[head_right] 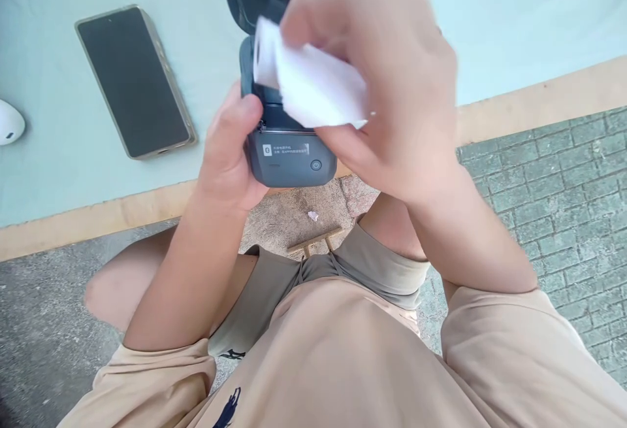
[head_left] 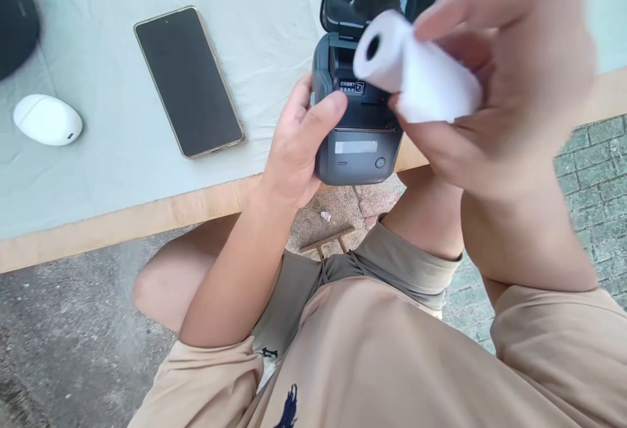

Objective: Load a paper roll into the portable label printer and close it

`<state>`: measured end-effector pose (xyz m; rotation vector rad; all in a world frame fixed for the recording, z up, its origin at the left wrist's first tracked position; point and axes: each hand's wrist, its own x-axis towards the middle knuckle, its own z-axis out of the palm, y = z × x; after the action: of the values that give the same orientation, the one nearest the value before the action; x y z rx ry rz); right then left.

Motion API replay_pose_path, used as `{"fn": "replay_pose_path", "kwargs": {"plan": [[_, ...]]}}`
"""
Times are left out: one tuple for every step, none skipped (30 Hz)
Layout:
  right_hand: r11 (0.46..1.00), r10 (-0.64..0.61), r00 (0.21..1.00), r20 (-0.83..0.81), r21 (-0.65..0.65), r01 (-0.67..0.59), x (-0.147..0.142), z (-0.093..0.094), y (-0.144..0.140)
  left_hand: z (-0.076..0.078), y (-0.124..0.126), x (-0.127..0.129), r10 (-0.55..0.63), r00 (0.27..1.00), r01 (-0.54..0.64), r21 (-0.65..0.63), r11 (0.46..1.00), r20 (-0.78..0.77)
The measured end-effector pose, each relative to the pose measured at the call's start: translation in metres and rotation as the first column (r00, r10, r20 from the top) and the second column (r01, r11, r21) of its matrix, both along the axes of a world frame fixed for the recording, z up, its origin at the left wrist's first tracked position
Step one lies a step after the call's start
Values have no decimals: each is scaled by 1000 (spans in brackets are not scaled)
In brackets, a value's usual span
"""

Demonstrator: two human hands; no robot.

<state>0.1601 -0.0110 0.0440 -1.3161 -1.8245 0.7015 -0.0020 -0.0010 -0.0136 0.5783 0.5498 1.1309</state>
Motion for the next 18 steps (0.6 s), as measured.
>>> {"fn": "replay_pose_path", "kwargs": {"plan": [[990, 22, 980, 199, 133, -49, 0, 0, 5, 0, 0, 0, 13, 1000, -13, 17, 1000, -18], [962, 3, 935, 354, 255, -100, 1, 0, 10, -1, -1, 0, 15, 999, -14, 31, 999, -40], [942, -12, 905, 425, 308, -132, 2, -2, 15, -1, -1, 0, 12, 998, -10, 39, 999, -63], [933, 0, 890, 455, 320, -164, 3, -4, 19, -2, -1, 0, 3, 997, 0, 41, 999, -77], [927, 19, 892, 452, 325, -184, 4, -5, 23, -3, -1, 0, -4, 997, 8, 42, 999, -79], [924, 49, 900, 434, 322, -205, 5, -7, 25, -3, -1, 0, -6, 997, 9, 44, 999, -72], [921, 80, 912, 403, 320, -222, 6, -9, 26, -4, -1, 0, 0, 998, 3, 44, 999, -61], [916, 104, 924, 369, 325, -233, 6, -11, 26, -5, 0, 0, 9, 999, -6, 45, 999, -51], [912, 111, 934, 341, 339, -232, 7, -13, 25, -5, 0, 0, 13, 999, -10, 48, 999, -46], [905, 95, 941, 324, 366, -218, 6, -14, 23, -5, 0, 0, 2, 999, -1, 48, 999, -39], [895, 65, 944, 324, 398, -199, 6, -16, 20, -6, 1, -1, -10, 1000, 11, 36, 999, -28], [880, 42, 943, 331, 434, -192, 5, -19, 17, -6, 1, -1, -20, 1000, 20, 22, 1000, -8], [867, 32, 939, 341, 458, -196, 4, -21, 13, -6, 1, -2, -26, 999, 26, 6, 1000, 20], [855, 42, 934, 355, 470, -217, 3, -24, 9, -5, 1, -3, -28, 998, 29, -9, 1000, 50], [845, 62, 928, 367, 475, -244, 2, -27, 5, -5, 1, -4, -27, 997, 29, -20, 999, 70], [838, 82, 922, 379, 474, -270, 1, -30, 2, -4, 0, -5, -23, 997, 25, -23, 999, 76], [833, 98, 917, 387, 472, -288, 1, -32, -2, -4, 0, -5, -22, 998, 23, -17, 1000, 66], [825, 114, 914, 389, 476, -305, 2, -33, -4, -3, -1, -6, -22, 999, 22, -8, 1000, 47]]}}
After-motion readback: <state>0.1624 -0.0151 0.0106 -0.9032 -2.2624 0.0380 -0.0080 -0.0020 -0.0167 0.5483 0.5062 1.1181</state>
